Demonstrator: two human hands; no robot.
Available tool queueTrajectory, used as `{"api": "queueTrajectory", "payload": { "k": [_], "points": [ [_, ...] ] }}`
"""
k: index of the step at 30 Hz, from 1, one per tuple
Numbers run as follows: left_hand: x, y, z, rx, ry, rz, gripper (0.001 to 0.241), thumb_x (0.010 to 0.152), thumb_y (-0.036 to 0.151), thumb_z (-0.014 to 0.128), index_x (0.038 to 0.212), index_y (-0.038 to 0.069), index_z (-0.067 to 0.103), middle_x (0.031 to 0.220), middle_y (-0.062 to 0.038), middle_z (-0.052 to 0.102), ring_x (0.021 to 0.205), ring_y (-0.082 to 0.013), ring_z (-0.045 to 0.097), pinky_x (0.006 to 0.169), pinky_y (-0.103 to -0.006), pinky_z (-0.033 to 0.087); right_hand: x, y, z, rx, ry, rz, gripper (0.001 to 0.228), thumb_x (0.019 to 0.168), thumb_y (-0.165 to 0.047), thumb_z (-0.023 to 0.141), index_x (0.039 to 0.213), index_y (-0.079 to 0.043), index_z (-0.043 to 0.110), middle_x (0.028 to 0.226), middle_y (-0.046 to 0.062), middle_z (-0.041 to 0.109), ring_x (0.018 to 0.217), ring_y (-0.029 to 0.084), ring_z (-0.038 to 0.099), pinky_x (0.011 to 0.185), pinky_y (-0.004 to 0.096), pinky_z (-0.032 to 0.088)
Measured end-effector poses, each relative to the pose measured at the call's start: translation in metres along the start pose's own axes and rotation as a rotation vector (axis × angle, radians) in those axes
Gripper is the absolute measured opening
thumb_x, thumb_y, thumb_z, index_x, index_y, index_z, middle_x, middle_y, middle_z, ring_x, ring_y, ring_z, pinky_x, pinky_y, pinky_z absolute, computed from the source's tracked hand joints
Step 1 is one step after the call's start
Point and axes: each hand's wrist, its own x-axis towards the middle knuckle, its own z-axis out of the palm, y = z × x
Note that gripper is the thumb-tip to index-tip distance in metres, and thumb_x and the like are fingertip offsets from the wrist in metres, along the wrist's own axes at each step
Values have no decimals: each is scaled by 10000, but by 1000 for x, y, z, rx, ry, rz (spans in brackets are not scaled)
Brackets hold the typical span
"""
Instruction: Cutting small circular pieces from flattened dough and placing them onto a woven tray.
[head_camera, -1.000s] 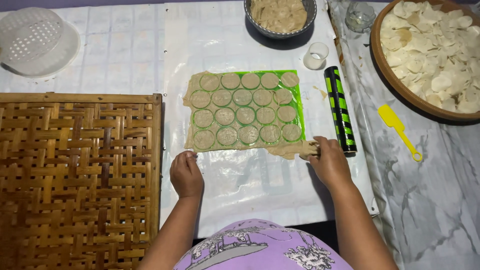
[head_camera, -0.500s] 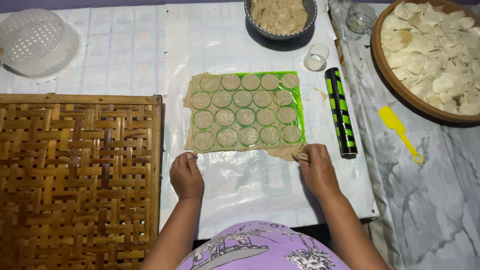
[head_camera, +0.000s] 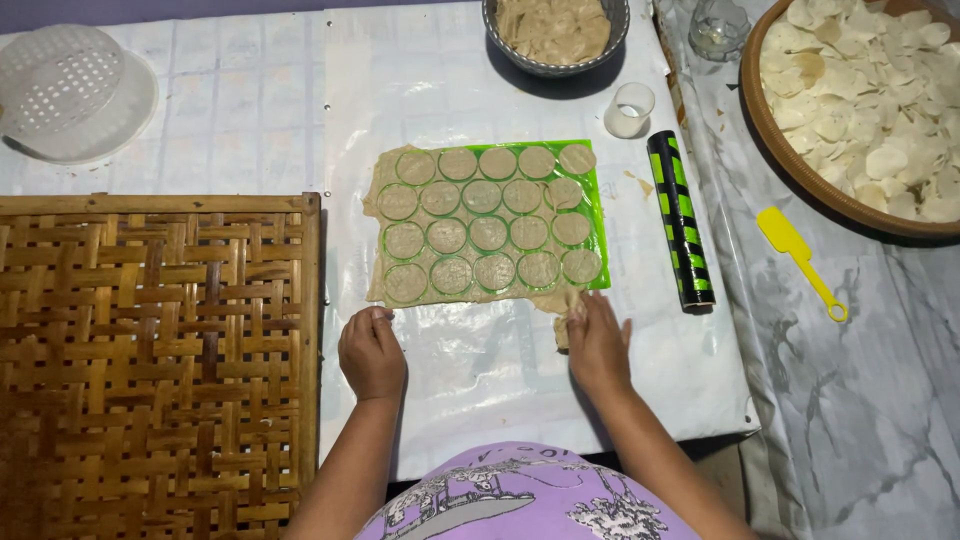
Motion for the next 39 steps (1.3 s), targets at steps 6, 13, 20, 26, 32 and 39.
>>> {"api": "queueTrajectory", "payload": {
  "k": [6,13,20,26,32,39],
  "points": [
    [-1,-3,2,2,17,18,262,1073,209,469,871,176,632,812,-16,670,822,-288,669,811,-420,515,-19,-7,12,-104,-4,-551,403,1012,-257,608,1358,-50,615,1352,190,659,1310,376,587,1132,610,369],
    [-1,-1,1,-1,19,14,272,1080,211,457,876,177,634,796,-19,663,811,-292,668,807,-419,518,-6,-3,9,196,25,-403,337,1018,-164,582,1303,5,648,1306,206,664,1284,406,603,1097,522,465],
    [0,2,-1,-9,13,-2,272,1083,211,454,880,172,631,791,-21,660,805,-295,667,805,-421,518,-30,-28,4,-284,-234,-445,560,896,-190,709,1431,-111,561,1452,234,535,1327,451,535,1058,540,480],
    [-1,-1,1,-3,35,19,262,1079,216,467,876,176,629,798,-24,664,808,-298,670,804,-426,519,-30,-35,4,-83,-49,-669,443,900,-115,708,1333,-116,617,1393,171,555,1228,391,606,976,472,553],
    [-2,-5,4,1,34,25,247,1074,220,473,890,176,632,814,-37,663,825,-314,670,809,-441,517,-11,-27,26,-218,-154,-212,826,981,-546,577,1501,74,414,1587,357,287,1470,524,298,1141,704,238],
    [-2,-6,5,5,40,30,245,1070,223,473,886,181,628,846,-32,667,832,-315,667,800,-440,514,-25,-53,18,-395,-491,-548,707,880,-338,763,1489,-112,485,1612,232,340,1496,412,342,1159,677,271]
  ]
}}
